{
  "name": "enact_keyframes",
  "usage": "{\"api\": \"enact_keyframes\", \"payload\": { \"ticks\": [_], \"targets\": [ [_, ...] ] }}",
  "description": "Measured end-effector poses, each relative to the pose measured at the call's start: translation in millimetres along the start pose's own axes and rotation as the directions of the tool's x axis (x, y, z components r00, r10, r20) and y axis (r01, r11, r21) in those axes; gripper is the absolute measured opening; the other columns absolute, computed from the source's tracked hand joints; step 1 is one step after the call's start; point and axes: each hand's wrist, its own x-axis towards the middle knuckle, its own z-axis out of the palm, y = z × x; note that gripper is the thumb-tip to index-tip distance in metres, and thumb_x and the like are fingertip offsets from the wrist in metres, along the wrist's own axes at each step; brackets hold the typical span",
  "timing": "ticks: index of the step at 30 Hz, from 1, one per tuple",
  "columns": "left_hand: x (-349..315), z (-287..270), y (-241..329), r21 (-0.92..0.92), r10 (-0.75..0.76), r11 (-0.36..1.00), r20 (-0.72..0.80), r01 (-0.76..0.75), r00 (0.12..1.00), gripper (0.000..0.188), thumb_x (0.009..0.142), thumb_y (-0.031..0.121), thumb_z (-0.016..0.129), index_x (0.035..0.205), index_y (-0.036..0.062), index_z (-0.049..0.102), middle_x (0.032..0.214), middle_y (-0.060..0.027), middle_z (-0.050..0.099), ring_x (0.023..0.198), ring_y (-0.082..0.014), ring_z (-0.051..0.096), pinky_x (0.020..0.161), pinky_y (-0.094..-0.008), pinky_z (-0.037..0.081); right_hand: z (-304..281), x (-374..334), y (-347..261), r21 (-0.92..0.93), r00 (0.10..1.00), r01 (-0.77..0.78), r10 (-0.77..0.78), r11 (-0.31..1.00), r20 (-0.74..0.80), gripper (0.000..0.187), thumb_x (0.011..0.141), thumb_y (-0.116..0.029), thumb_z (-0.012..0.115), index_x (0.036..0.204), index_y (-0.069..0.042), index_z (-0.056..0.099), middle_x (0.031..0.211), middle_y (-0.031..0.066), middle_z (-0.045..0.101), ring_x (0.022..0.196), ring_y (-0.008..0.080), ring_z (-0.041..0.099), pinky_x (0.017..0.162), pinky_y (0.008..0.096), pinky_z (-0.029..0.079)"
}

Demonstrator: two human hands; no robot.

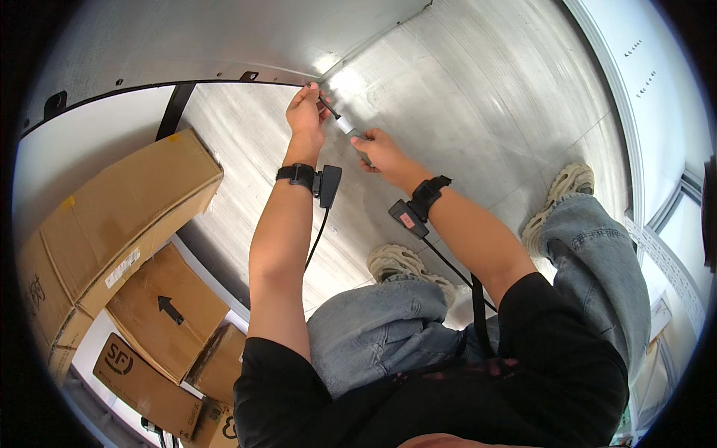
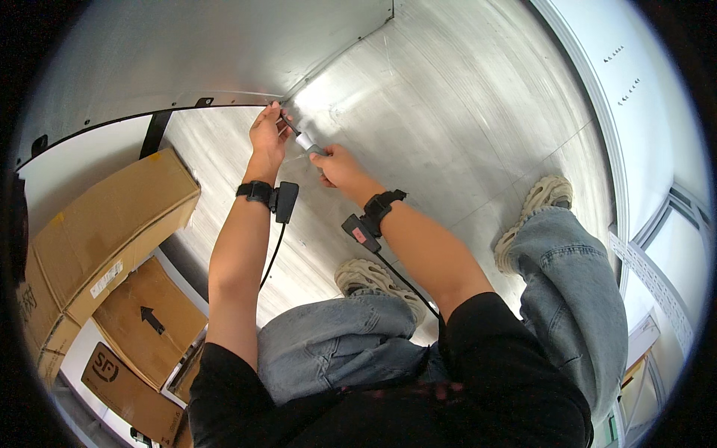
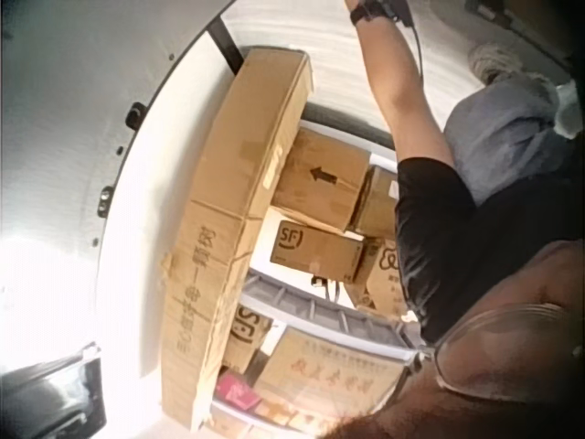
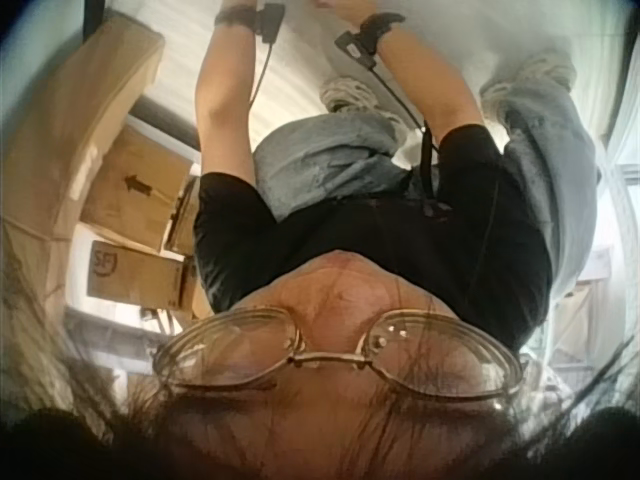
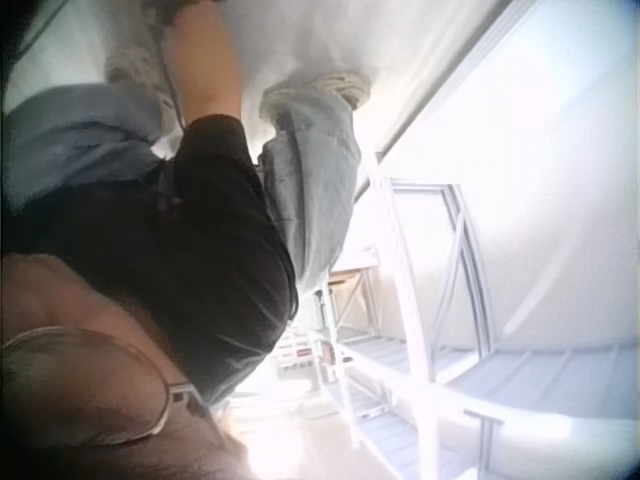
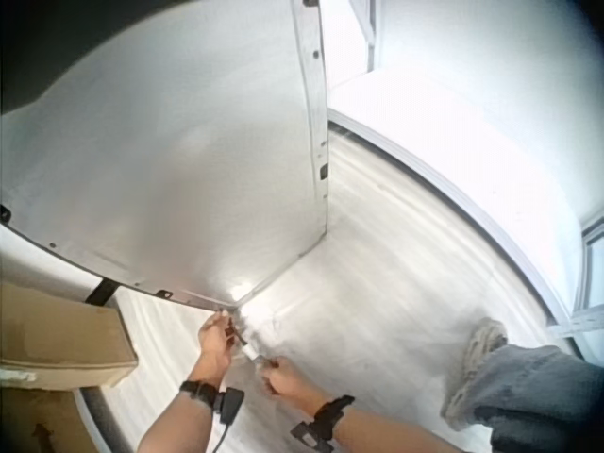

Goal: The person uses a screwdriver to remove screws from a white metal panel, detaches the panel, and sets it aside. Then the person wipes the exterior and interior surfaces of a beige and black electronic device with a blue cloth.

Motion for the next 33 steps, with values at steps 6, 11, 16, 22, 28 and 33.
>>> {"api": "enact_keyframes", "payload": {
  "ticks": [6, 11, 16, 22, 28, 33],
  "targets": [
    [0.2, 3.7, 1.8, 0.058, 0.014, 0.998, -0.089, -0.009, 0.996, 0.008, 0.09, 0.013, 0.064, 0.097, 0.0094, 0.063, 0.082, -0.0008, 0.062, 0.066, -0.0121, 0.058, 0.057, -0.026, 0.047, 1.7, -1.2, -2.2, -0.216, 0.997, 0.035, -0.049, 0.976, -0.058, 0.052, 0.085, -0.027, 0.066, 0.121, 0.006, 0.047, 0.101, 0.0137, 0.056, 0.085, 0.0237, 0.06, 0.068, 0.035, 0.054],
    [5.3, 2.6, 0.8, 0.044, 0.039, 0.998, -0.076, -0.036, 0.996, 0.005, 0.092, 0.01, 0.06, 0.094, 0.0094, 0.064, 0.079, -0.0006, 0.063, 0.064, -0.0106, 0.057, 0.055, -0.0257, 0.047, -10.7, 16.1, 1.5, -0.202, 0.996, -0.033, 0.049, 0.979, 0.071, 0.044, 0.085, -0.021, 0.065, 0.12, 0.002, 0.051, 0.101, 0.0095, 0.056, 0.086, 0.0213, 0.058, 0.07, 0.0365, 0.053],
    [6.5, 3.1, -6.7, 0.036, 0.087, 0.996, -0.071, -0.085, 0.994, 0.007, 0.089, 0.011, 0.065, 0.096, 0.0103, 0.064, 0.081, 0.0005, 0.063, 0.064, -0.01, 0.057, 0.057, -0.0264, 0.046, -7.4, 18.8, -7.7, -0.627, 0.993, 0.065, 0.012, 0.776, 0.117, 0.049, 0.077, -0.018, 0.069, 0.118, 0.003, 0.052, 0.111, 0.0199, 0.057, 0.097, 0.0322, 0.059, 0.077, 0.0386, 0.052],
    [-1.0, 18.4, -2.6, 0.093, 0.04, 0.995, -0.16, -0.025, 0.986, 0.011, 0.086, 0.008, 0.068, 0.096, 0.0113, 0.064, 0.08, 0.0003, 0.064, 0.063, -0.0097, 0.056, 0.057, -0.0269, 0.046, -5.9, 10.4, 12.0, -0.762, 0.885, 0.278, -0.464, 0.585, -0.033, 0.047, 0.072, -0.014, 0.071, 0.112, 0.003, 0.054, 0.098, 0.0244, 0.062, 0.098, 0.0363, 0.06, 0.082, 0.0412, 0.048],
    [-0.1, 15.1, -4.8, 0.052, 0.083, 0.995, -0.037, -0.081, 0.996, 0.009, 0.088, 0.007, 0.065, 0.096, 0.0088, 0.064, 0.081, -0.0017, 0.064, 0.063, -0.011, 0.057, 0.057, -0.0268, 0.047, -22.4, 26.7, 5.5, -0.598, 0.964, 0.263, -0.229, 0.757, 0.135, 0.047, 0.07, -0.013, 0.071, 0.111, 0.003, 0.054, 0.099, 0.0231, 0.062, 0.093, 0.0366, 0.06, 0.079, 0.0393, 0.047],
    [-4.7, 19.1, -0.9, 0.013, 0.071, 0.997, -0.118, -0.07, 0.991, 0.006, 0.087, 0.009, 0.067, 0.089, 0.0095, 0.061, 0.079, -0.002, 0.063, 0.063, -0.0122, 0.057, 0.057, -0.027, 0.047, -18.7, 10.8, -15.3, -0.769, 0.968, 0.25, -0.168, 0.588, 0.187, 0.057, 0.068, -0.013, 0.075, 0.118, 0.006, 0.052, 0.097, 0.0225, 0.062, 0.088, 0.0355, 0.062, 0.07, 0.0392, 0.049]
  ]
}}
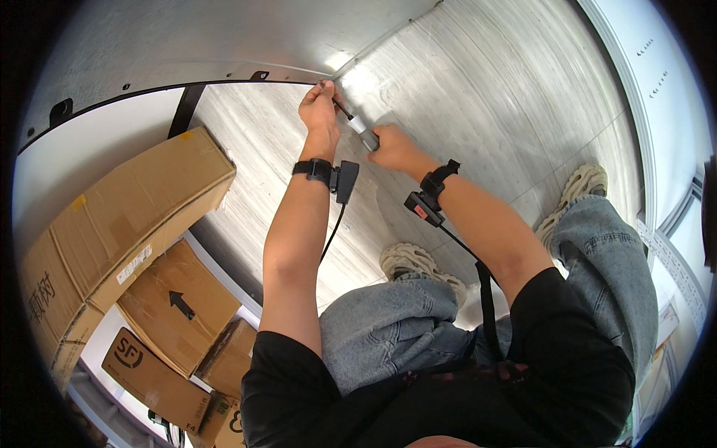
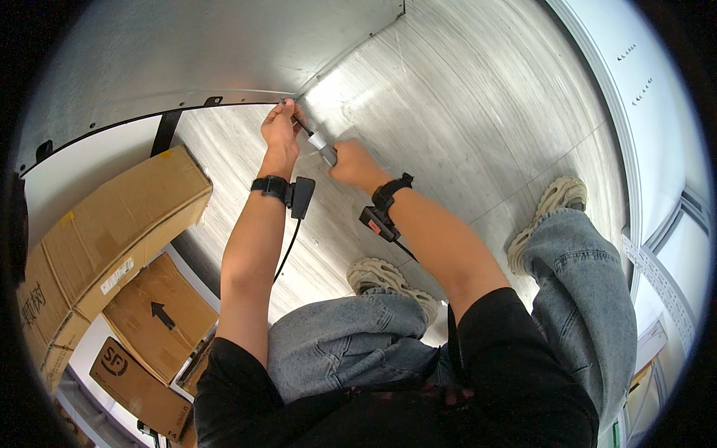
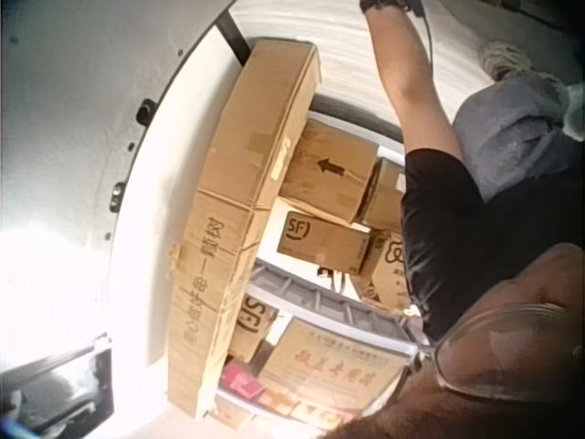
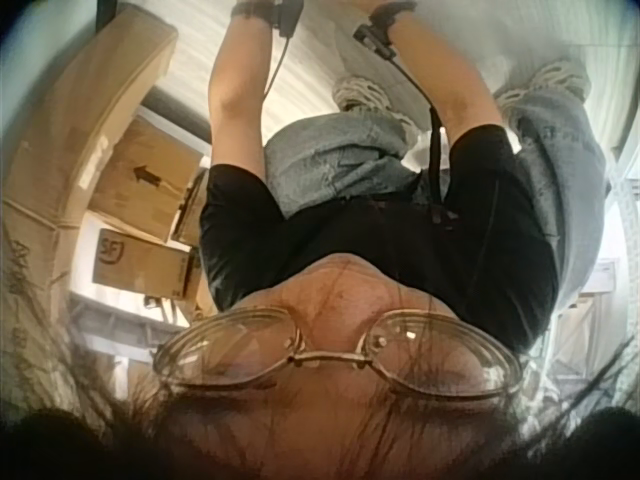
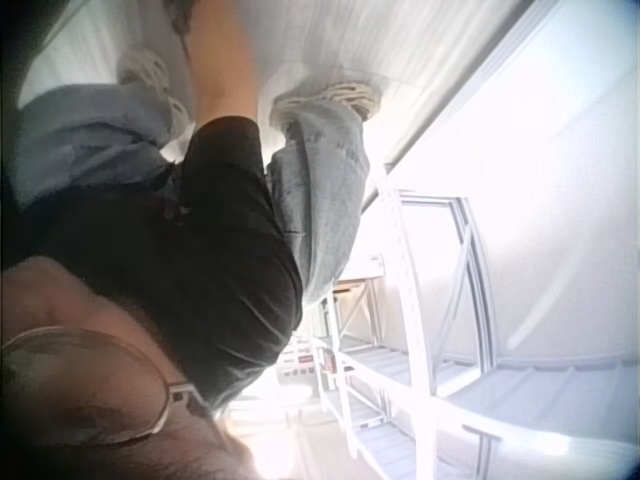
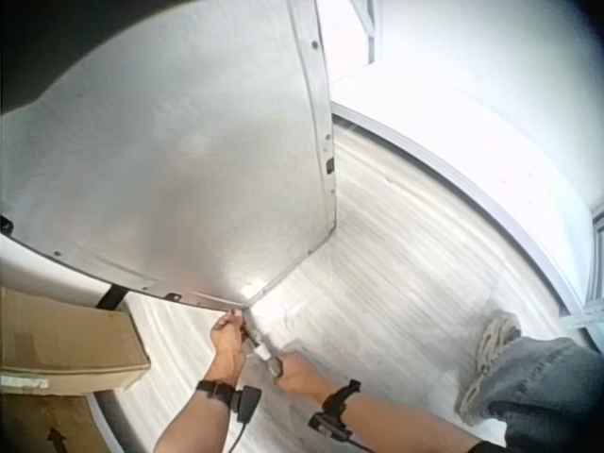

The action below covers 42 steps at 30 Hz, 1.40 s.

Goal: The person uses a screwdriver to remove screws from a white metal panel, detaches the panel, and sets it aside. Then the person wipes the exterior and interior surfaces of a beige and black electronic device with a blue cloth.

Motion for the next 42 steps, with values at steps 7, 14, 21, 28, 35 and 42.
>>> {"api": "enact_keyframes", "payload": {
  "ticks": [7, 14, 21, 28, 35, 42],
  "targets": [
    [9.0, 6.2, -4.4, 0.055, 0.009, 0.998, -0.051, -0.006, 0.999, 0.01, 0.086, 0.01, 0.068, 0.084, 0.0102, 0.059, 0.078, -0.0021, 0.063, 0.063, -0.0133, 0.058, 0.056, -0.0268, 0.046, 4.5, -11.7, 8.0, 0.386, 0.989, -0.106, 0.138, 0.917, -0.057, 0.051, 0.073, -0.018, 0.073, 0.115, 0.001, 0.051, 0.105, 0.0167, 0.058, 0.089, 0.0294, 0.059, 0.068, 0.0378, 0.051],
    [-3.5, 10.0, 2.2, -0.034, -0.025, 0.999, 0.026, 0.026, 0.999, 0.007, 0.087, 0.008, 0.066, 0.085, 0.0099, 0.059, 0.079, -0.0028, 0.064, 0.063, -0.0135, 0.058, 0.054, -0.0268, 0.047, -10.9, -8.1, 11.4, 0.203, 0.992, -0.047, 0.022, 0.978, 0.121, 0.047, 0.072, -0.018, 0.073, 0.112, 0.001, 0.055, 0.095, 0.0128, 0.06, 0.078, 0.0244, 0.061, 0.062, 0.0354, 0.052],
    [-2.5, 7.4, 5.9, 0.073, -0.025, 0.997, 0.022, 0.023, 0.999, 0.004, 0.091, 0.007, 0.059, 0.094, 0.0069, 0.06, 0.082, -0.0049, 0.064, 0.065, -0.0148, 0.06, 0.057, -0.0287, 0.051, 2.4, -14.9, 7.0, 0.562, 0.985, -0.171, 0.154, 0.81, 0.077, 0.047, 0.068, -0.014, 0.077, 0.106, 0.004, 0.058, 0.094, 0.0181, 0.061, 0.081, 0.024, 0.061, 0.063, 0.0352, 0.051],
    [-10.9, 13.7, 9.5, 0.031, -0.042, 0.999, 0.04, 0.04, 0.998, 0.007, 0.092, 0.008, 0.057, 0.098, 0.0047, 0.059, 0.087, -0.0061, 0.065, 0.066, -0.0152, 0.06, 0.058, -0.0278, 0.05, -13.0, -12.4, 13.4, 0.202, 0.994, 0.019, -0.039, 0.979, 0.097, 0.051, 0.071, -0.013, 0.074, 0.113, 0.004, 0.052, 0.1, 0.0135, 0.059, 0.078, 0.0249, 0.061, 0.062, 0.0346, 0.053],
    [-6.6, 15.4, 5.0, 0.064, -0.039, 0.997, 0.026, 0.038, 0.999, 0.008, 0.094, 0.008, 0.053, 0.098, 0.005, 0.059, 0.088, -0.0056, 0.065, 0.066, -0.0151, 0.06, 0.058, -0.0277, 0.049, -13.2, -24.2, 5.6, 0.627, 0.986, -0.166, 0.131, 0.761, 0.103, 0.047, 0.075, -0.011, 0.071, 0.115, 0.003, 0.05, 0.102, 0.0111, 0.057, 0.082, 0.0201, 0.06, 0.064, 0.0329, 0.054],
    [-4.8, 14.0, 3.0, 0.06, -0.025, 0.998, 0.038, 0.023, 0.999, 0.016, 0.096, 0.015, 0.052, 0.101, 0.0039, 0.061, 0.088, -0.0053, 0.065, 0.068, -0.0147, 0.059, 0.06, -0.0291, 0.049, -11.4, -18.4, 10.3, 0.375, 0.996, -0.025, -0.008, 0.927, 0.085, 0.029, 0.074, -0.009, 0.072, 0.096, 0.003, 0.056, 0.079, 0.0128, 0.06, 0.064, 0.0208, 0.062, 0.053, 0.0342, 0.049]
  ]
}}
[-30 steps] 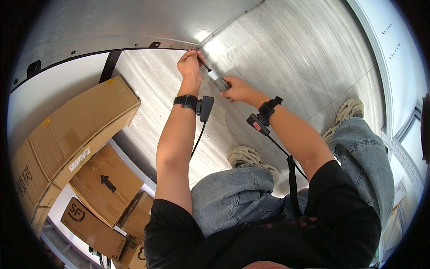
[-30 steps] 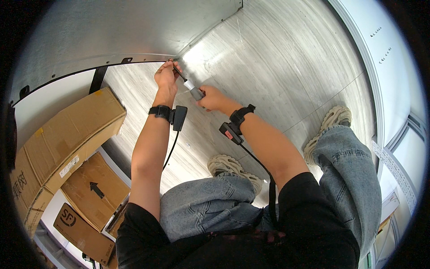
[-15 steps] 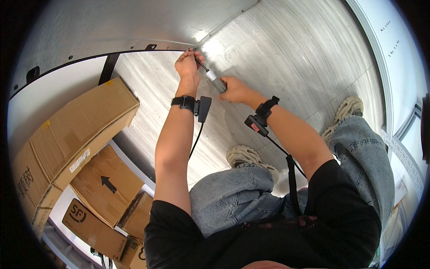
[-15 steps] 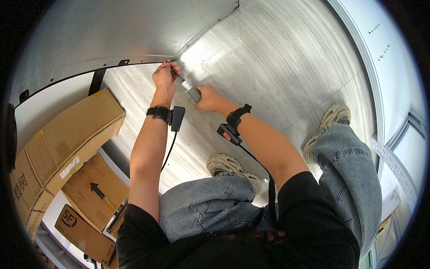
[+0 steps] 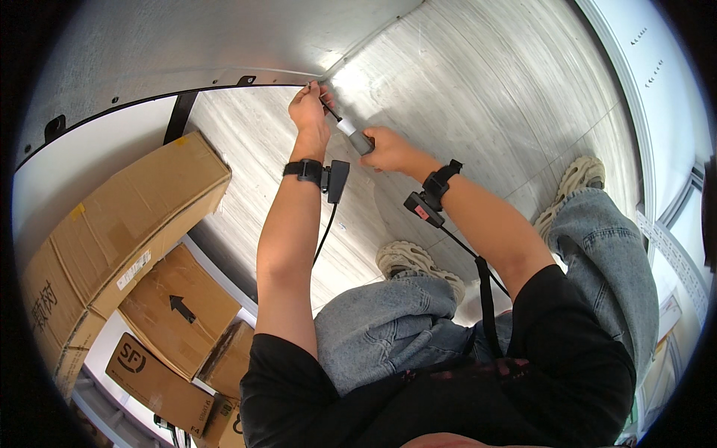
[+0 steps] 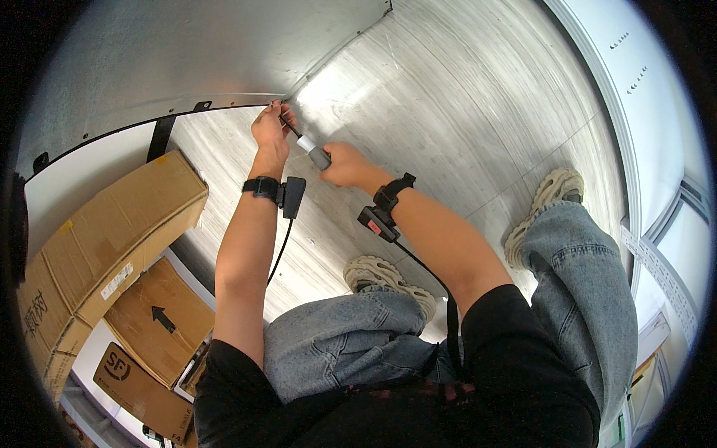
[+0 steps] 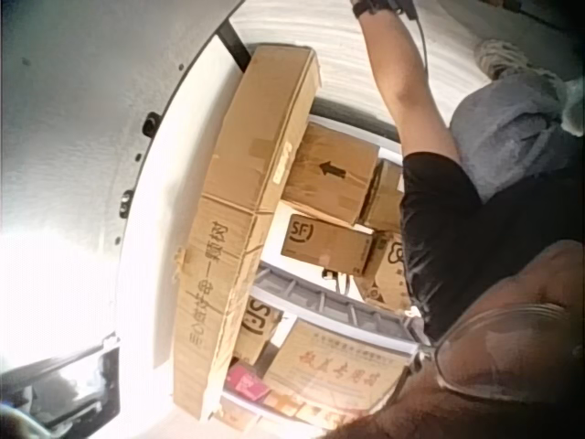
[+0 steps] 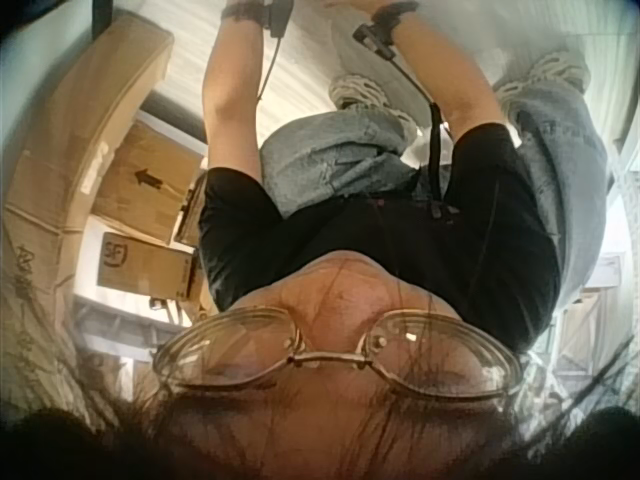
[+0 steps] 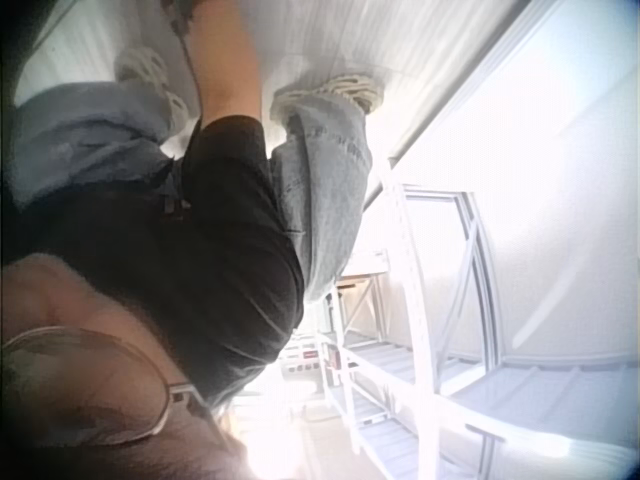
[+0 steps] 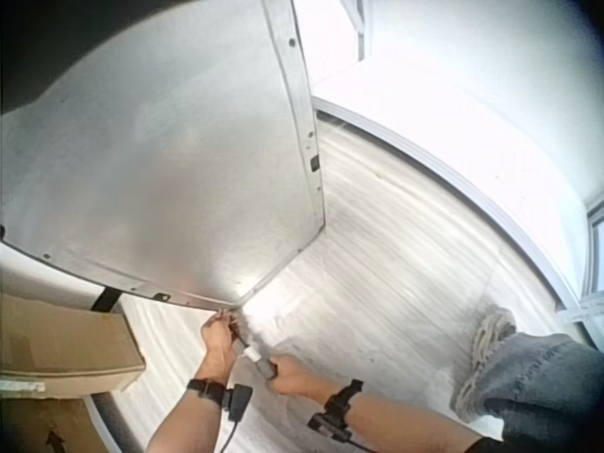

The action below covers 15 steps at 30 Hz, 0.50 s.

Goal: The person uses a screwdriver to remove screws from a white metal panel, detaches the panel, and sets it aside. Then the person wipes the exterior and interior surfaces of a beige and black electronic device with a blue cloth.

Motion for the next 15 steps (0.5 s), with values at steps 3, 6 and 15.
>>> {"api": "enact_keyframes", "payload": {
  "ticks": [3, 6, 15],
  "targets": [
    [-2.7, 3.2, 2.9, 0.018, -0.011, 1.0, -0.001, 0.011, 1.0, 0.019, 0.096, 0.018, 0.053, 0.103, 0.0038, 0.062, 0.087, -0.005, 0.065, 0.069, -0.0144, 0.059, 0.062, -0.03, 0.049, 3.9, -0.8, 5.8, -0.002, 0.996, 0.07, -0.07, 0.998, -0.062, 0.026, 0.073, -0.01, 0.073, 0.09, 0.003, 0.058, 0.071, 0.0126, 0.06, 0.057, 0.0206, 0.061, 0.052, 0.0345, 0.048],
    [-1.3, 3.1, 3.2, 0.037, -0.009, 0.999, -0.016, 0.01, 1.0, 0.02, 0.096, 0.021, 0.054, 0.102, 0.0041, 0.063, 0.084, -0.0043, 0.065, 0.069, -0.014, 0.058, 0.063, -0.0299, 0.048, 5.8, -4.1, 3.8, 0.023, 0.995, 0.055, -0.053, 0.998, -0.088, 0.027, 0.073, -0.01, 0.074, 0.09, 0.003, 0.057, 0.072, 0.0127, 0.06, 0.056, 0.0197, 0.06, 0.052, 0.0346, 0.048],
    [-5.8, 0.2, -1.1, -0.052, -0.044, 0.998, 0.018, 0.045, 0.999, 0.02, 0.094, 0.021, 0.053, 0.094, 0.0046, 0.065, 0.075, -0.0039, 0.062, 0.066, -0.0139, 0.058, 0.059, -0.0273, 0.046, 8.0, -17.0, 2.9, 0.102, 0.999, 0.008, -0.003, 0.995, -0.046, 0.029, 0.075, -0.009, 0.072, 0.097, 0.002, 0.057, 0.075, 0.0105, 0.059, 0.058, 0.0188, 0.06, 0.052, 0.0334, 0.049]
  ]
}}
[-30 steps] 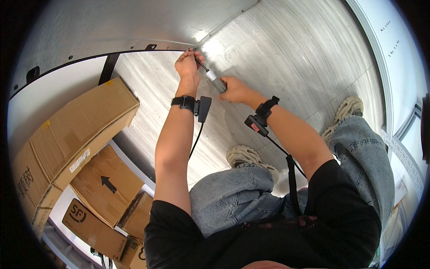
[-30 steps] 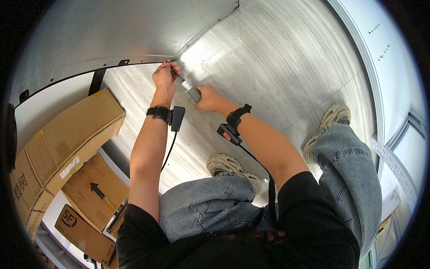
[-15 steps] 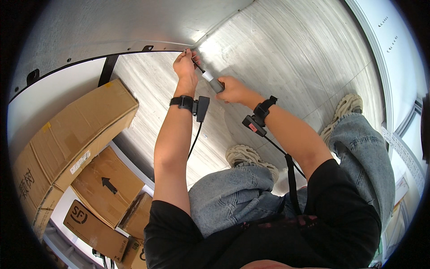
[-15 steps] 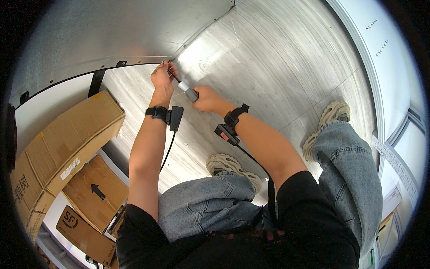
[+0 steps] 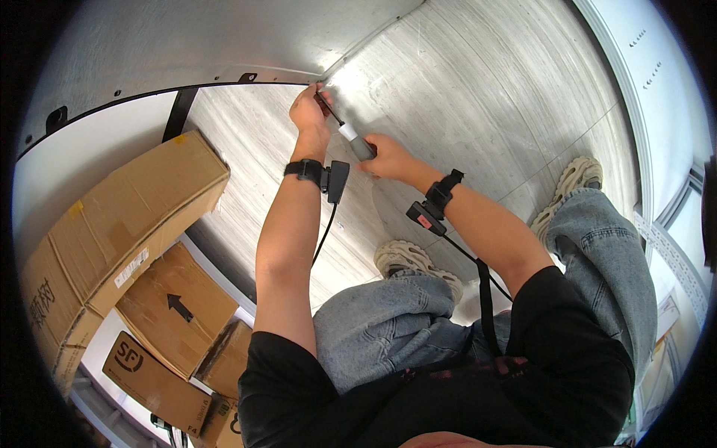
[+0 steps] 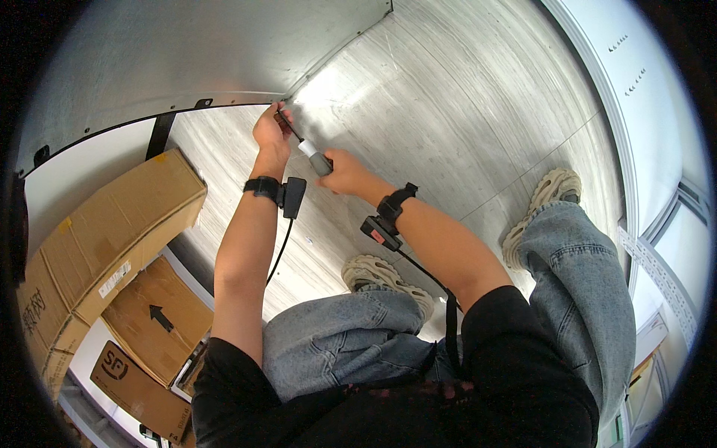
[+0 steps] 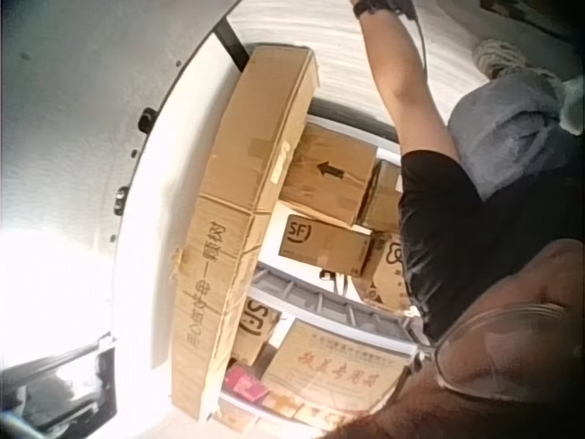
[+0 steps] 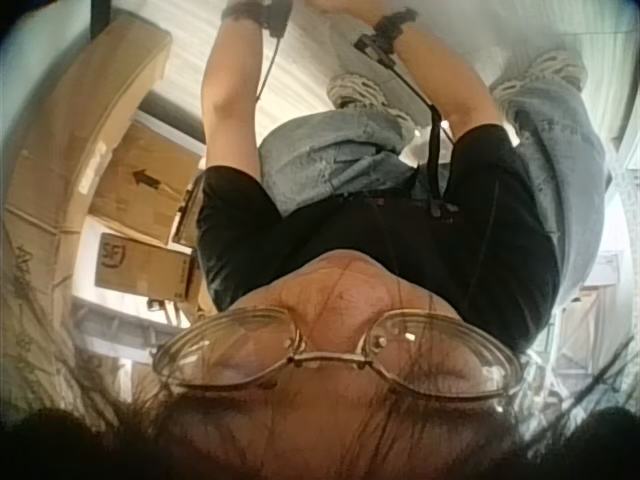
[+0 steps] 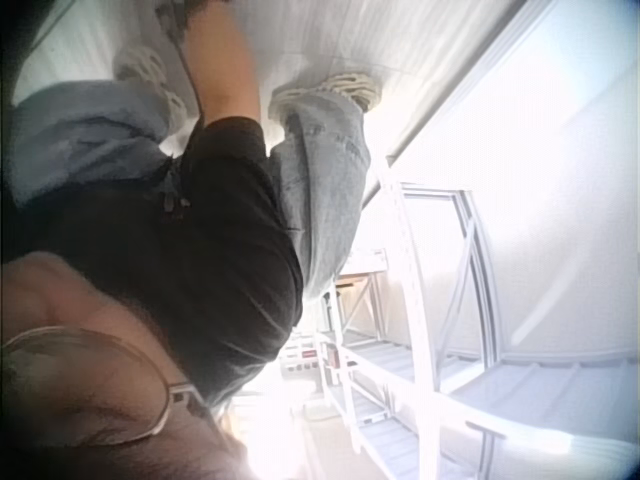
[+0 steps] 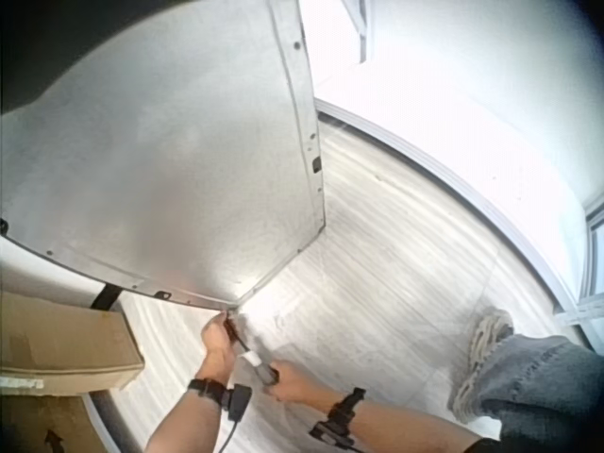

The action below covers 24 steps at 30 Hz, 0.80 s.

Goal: The person uses a screwdriver to remove screws from a white metal panel, detaches the panel, and sets it aside. Then the person wipes the exterior and interior surfaces of a beige and black electronic device with a blue cloth.

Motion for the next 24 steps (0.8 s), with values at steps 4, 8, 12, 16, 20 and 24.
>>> {"api": "enact_keyframes", "payload": {
  "ticks": [4, 8, 12, 16, 20, 24],
  "targets": [
    [-10.8, 7.1, 2.5, -0.057, 0.041, 0.998, 0.048, -0.038, 0.998, 0.022, 0.093, 0.021, 0.051, 0.091, 0.0033, 0.064, 0.071, -0.005, 0.06, 0.062, -0.015, 0.057, 0.055, -0.0258, 0.043, -12.5, -21.0, -15.1, 0.128, 0.997, -0.071, 0.069, 0.989, 0.017, 0.034, 0.077, -0.009, 0.07, 0.106, 0.002, 0.056, 0.086, 0.0088, 0.058, 0.071, 0.0188, 0.06, 0.059, 0.0331, 0.055],
    [-31.5, 27.5, 17.4, -0.125, 0.1, 0.988, 0.081, -0.089, 0.992, 0.024, 0.093, 0.021, 0.048, 0.09, 0.0023, 0.062, 0.07, -0.0067, 0.06, 0.06, -0.0167, 0.057, 0.051, -0.0256, 0.042, -48.7, -41.5, -47.6, 0.035, 0.993, -0.103, 0.101, 0.994, 0.065, 0.034, 0.08, -0.01, 0.068, 0.11, 0.0, 0.055, 0.091, 0.0067, 0.056, 0.081, 0.0169, 0.058, 0.065, 0.0332, 0.056],
    [-50.9, 51.4, 41.0, -0.271, 0.167, 0.954, 0.119, -0.13, 0.979, 0.023, 0.091, 0.018, 0.048, 0.088, -0.0004, 0.061, 0.069, -0.0102, 0.06, 0.056, -0.0191, 0.06, 0.047, -0.0265, 0.046, -96.3, -73.7, -112.4, -0.213, 0.987, -0.116, 0.137, 0.97, 0.082, 0.032, 0.082, -0.011, 0.065, 0.11, 0.001, 0.055, 0.095, 0.0076, 0.055, 0.086, 0.0174, 0.056, 0.066, 0.0335, 0.057],
    [-91.2, 91.4, 79.8, -0.392, 0.14, 0.92, 0.255, -0.03, 0.957, 0.025, 0.095, 0.019, 0.043, 0.101, -0.0017, 0.055, 0.077, -0.0109, 0.059, 0.067, -0.0206, 0.061, 0.057, -0.0284, 0.05, -141.9, -126.2, -192.1, -0.452, 0.982, -0.149, 0.185, 0.88, 0.035, 0.037, 0.085, -0.017, 0.063, 0.116, 0.003, 0.054, 0.098, 0.0097, 0.056, 0.088, 0.0199, 0.057, 0.067, 0.0327, 0.058],
    [-126.6, 140.6, 111.8, -0.52, 0.249, 0.854, 0.42, 0.007, 0.873, 0.021, 0.096, 0.017, 0.042, 0.105, -0.0009, 0.051, 0.084, -0.0134, 0.06, 0.073, -0.0222, 0.062, 0.065, -0.0307, 0.053, -180.0, -190.8, -267.8, -0.622, 0.987, -0.161, 0.138, 0.766, -0.085, 0.048, 0.085, -0.017, 0.062, 0.126, 0.005, 0.049, 0.106, 0.0153, 0.057, 0.092, 0.0236, 0.058, 0.066, 0.0325, 0.059],
    [-177.5, 212.0, 153.0, -0.515, 0.33, 0.857, 0.578, 0.02, 0.746, 0.016, 0.096, 0.013, 0.042, 0.102, -0.0002, 0.05, 0.093, -0.0167, 0.061, 0.082, -0.0243, 0.063, 0.071, -0.0315, 0.055, -236.3, -264.0, -321.4, -0.79, 0.97, -0.183, -0.024, 0.586, -0.242, 0.056, 0.083, -0.019, 0.062, 0.131, 0.006, 0.045, 0.103, 0.0167, 0.058, 0.089, 0.0235, 0.06, 0.065, 0.0323, 0.06]
  ]
}}
